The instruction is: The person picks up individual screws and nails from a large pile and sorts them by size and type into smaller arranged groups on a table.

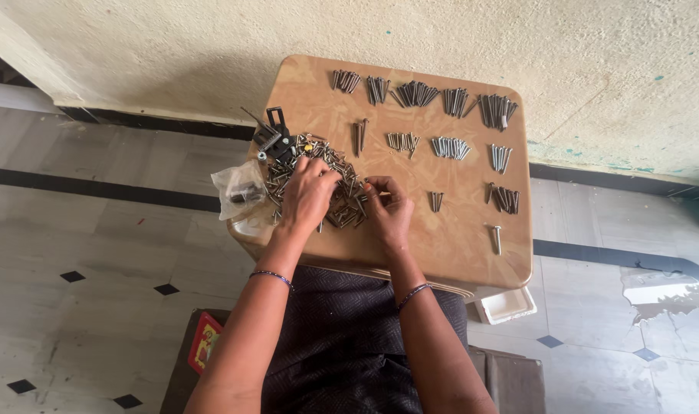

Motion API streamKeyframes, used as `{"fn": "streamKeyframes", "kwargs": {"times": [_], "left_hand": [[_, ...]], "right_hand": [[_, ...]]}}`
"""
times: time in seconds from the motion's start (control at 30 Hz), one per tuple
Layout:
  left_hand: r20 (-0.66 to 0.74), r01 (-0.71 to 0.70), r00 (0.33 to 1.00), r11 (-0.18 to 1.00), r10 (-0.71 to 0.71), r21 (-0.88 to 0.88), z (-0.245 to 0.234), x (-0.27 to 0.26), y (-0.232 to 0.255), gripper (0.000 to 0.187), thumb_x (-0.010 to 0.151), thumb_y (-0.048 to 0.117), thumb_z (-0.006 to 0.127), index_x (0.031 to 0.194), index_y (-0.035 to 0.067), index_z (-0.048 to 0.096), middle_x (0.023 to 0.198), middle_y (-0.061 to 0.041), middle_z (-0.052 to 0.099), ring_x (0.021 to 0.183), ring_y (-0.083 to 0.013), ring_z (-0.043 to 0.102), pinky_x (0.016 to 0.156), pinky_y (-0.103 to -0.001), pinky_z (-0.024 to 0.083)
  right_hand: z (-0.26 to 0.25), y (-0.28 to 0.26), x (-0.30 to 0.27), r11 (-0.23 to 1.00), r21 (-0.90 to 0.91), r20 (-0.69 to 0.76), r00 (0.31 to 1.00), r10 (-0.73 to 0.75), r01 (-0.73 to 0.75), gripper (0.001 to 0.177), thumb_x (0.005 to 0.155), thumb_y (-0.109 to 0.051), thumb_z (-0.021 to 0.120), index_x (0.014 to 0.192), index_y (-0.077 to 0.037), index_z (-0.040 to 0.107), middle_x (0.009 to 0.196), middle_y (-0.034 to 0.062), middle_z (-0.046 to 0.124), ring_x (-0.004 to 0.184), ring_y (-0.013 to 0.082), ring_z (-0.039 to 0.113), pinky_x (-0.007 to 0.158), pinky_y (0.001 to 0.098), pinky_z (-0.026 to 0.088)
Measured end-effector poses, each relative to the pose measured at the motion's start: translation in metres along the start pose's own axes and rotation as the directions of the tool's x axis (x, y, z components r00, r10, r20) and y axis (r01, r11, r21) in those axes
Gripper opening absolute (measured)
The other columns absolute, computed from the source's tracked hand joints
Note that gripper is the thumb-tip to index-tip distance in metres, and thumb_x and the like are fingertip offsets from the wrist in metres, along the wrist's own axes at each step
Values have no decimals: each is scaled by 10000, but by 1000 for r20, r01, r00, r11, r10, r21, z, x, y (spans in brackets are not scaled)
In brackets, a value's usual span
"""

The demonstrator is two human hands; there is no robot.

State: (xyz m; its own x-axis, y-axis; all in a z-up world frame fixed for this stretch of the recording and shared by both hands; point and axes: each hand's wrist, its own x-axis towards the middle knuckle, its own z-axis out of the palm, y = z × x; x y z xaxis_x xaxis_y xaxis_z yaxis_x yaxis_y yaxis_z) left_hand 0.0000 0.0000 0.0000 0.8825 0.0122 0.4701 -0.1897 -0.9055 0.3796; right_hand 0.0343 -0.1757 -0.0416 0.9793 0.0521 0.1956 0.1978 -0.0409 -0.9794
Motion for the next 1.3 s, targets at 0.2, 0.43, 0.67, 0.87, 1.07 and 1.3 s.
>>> {"fn": "streamKeyframes", "kwargs": {"times": [0.2, 0.43, 0.67, 0.87, 1.07, 1.3], "left_hand": [[-34, -61, 997, 991, 66, 115, 4, -3, 3, 138, 853, -16, 706, 926, 71, 784, 986, -83, 679, 994, -292, 567, 867, -389, 528], [-117, 27, 993, 999, -30, -31, 0, -3, 15, 37, 850, 27, 730, 875, 54, 739, 938, -104, 673, 977, -318, 580, 869, -420, 517], [12, 319, 883, 580, -470, -750, 30, -9, 39, 84, 939, 62, 734, 1017, 29, 729, 893, -48, 751, 776, -122, 699, 687, -264, 572], [79, 289, 867, 367, -492, -884, 45, -15, 44, 93, 941, 21, 707, 1028, -10, 714, 914, -51, 751, 782, -78, 698, 678, -236, 591], [-26, 270, 877, 537, -480, -799, 40, -14, 45, 103, 939, 13, 713, 1040, -10, 713, 918, -61, 765, 776, -82, 710, 676, -241, 623], [-18, 255, 904, 573, -427, -779, 29, -10, 49, 163, 938, -4, 675, 1098, -8, 707, 944, -83, 772, 820, -101, 736, 692, -251, 635]], "right_hand": [[1, -4, -2, 999, 31, -2, 1000, -9, 9, 131, 949, -93, 736, 1047, -5, 736, 872, -8, 717, 683, 25, 585, 595, 200, 491], [1, -1, -1, 997, 50, -13, 999, -51, 52, 125, 952, -89, 737, 1045, -6, 729, 864, -20, 676, 689, 24, 576, 596, 200, 476], [-2, 5, 0, 991, 136, 65, 998, 7, -16, 140, 938, -88, 766, 1039, 2, 730, 852, -3, 709, 718, 31, 607, 620, 199, 519], [-3, 7, 0, 976, 212, 90, 995, 34, -52, 145, 938, -74, 757, 1045, 20, 730, 865, 29, 737, 763, 47, 660, 663, 203, 549], [-2, 6, -2, 951, 301, 128, 991, 36, -74, 159, 944, -64, 749, 1065, 38, 730, 896, 30, 742, 793, 50, 661, 683, 202, 552], [-3, 1, -2, 963, 243, 106, 990, 92, -116, 147, 936, -59, 741, 1064, 13, 732, 845, 38, 729, 731, 50, 642, 631, 200, 526]]}}
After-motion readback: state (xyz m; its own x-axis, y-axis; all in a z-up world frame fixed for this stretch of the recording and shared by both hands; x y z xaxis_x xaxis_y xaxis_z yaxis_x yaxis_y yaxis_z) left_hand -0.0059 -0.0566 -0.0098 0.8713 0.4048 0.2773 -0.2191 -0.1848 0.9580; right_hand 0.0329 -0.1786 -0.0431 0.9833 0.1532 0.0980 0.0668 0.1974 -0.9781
